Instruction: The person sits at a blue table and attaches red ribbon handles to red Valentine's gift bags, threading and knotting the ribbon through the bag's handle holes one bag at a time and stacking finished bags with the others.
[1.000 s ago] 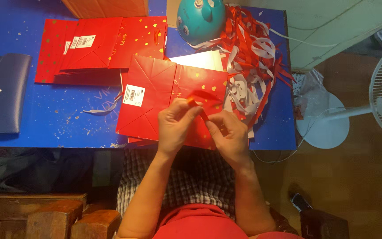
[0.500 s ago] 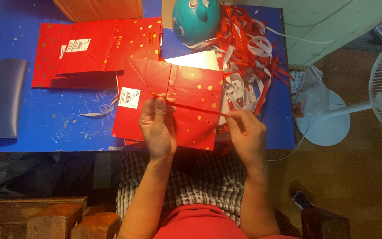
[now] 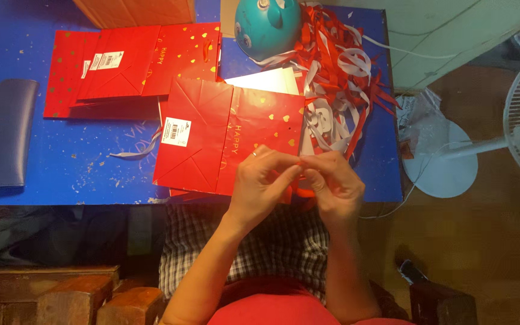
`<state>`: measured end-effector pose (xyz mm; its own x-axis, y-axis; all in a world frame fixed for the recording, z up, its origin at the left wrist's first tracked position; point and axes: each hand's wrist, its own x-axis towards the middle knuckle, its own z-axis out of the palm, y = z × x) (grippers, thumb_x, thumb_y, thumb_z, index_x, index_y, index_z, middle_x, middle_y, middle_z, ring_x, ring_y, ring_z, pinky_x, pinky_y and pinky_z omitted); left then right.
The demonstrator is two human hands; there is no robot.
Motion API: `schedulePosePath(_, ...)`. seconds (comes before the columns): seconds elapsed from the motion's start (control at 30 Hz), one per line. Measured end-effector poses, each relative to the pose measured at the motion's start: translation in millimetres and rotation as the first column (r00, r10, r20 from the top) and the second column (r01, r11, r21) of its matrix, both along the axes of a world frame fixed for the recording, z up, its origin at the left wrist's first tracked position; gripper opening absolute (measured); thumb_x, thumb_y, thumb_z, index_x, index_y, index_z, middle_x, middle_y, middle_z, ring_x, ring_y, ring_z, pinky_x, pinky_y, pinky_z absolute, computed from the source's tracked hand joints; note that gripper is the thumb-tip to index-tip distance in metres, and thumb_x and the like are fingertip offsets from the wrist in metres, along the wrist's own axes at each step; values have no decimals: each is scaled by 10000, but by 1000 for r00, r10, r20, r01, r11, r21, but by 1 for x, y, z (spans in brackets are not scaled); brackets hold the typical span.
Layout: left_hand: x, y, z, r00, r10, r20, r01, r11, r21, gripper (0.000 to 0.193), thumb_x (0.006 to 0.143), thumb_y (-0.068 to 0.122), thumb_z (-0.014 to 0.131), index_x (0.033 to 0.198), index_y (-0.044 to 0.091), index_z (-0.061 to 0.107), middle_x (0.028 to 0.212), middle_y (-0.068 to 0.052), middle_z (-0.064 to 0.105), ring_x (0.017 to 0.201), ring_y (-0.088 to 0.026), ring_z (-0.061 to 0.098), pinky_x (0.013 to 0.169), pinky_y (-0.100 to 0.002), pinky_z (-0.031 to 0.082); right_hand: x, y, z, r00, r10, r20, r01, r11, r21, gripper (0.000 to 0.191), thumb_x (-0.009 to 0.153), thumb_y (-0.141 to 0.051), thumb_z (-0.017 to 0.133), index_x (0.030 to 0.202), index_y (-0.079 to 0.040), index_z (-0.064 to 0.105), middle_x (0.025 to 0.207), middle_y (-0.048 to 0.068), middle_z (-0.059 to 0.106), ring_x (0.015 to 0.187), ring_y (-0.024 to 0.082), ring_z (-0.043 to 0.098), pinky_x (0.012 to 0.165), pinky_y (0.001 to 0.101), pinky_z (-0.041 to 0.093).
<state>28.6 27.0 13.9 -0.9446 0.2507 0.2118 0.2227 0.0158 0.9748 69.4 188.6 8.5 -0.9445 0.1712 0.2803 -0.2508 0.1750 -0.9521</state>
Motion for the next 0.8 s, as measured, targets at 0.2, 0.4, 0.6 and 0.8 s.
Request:
schedulePosePath(0.2,-5,-6,7,978,-61,-201,31,988,-150,92,913,143,757,985,86,754,849,-38,711,760,-183,634,671,-312,526,-2,8,-12,992,111,-59,-121,972,-200,110,1008,10,667,1117,23,682,1068,74,617,964,143,653,910,284,543)
schedulePosePath(0.4,-9,-3,4,978,11,-209,-81,941,-328,192,893,286,784,907,101,736,790,-56,636,767,-242,600,687,-400,491,-6,15,-11,999,3,-52,-25,895,-445,84,1040,-75,647,1099,-20,622,1099,134,715,998,169,660,952,314,516)
schedulePosePath(0.6,-13,0,-6,925,32,-378,-283,723,-630,462,697,410,851,928,85,619,886,-101,586,872,-323,594,678,-452,487,-11,22,-12,991,-70,-114,4,868,-497,76,1049,-56,641,1116,-30,617,1021,119,720,938,179,678,953,332,543)
schedulePosePath(0.8,-25,-24,-5,971,74,-226,-193,799,-570,395,795,326,811,1012,59,617,879,-107,657,880,-313,639,742,-441,511,-16,11,-18,994,-84,-64,56,931,-361,89,1051,-21,652,1137,-19,625,1034,95,715,972,150,663,966,299,527)
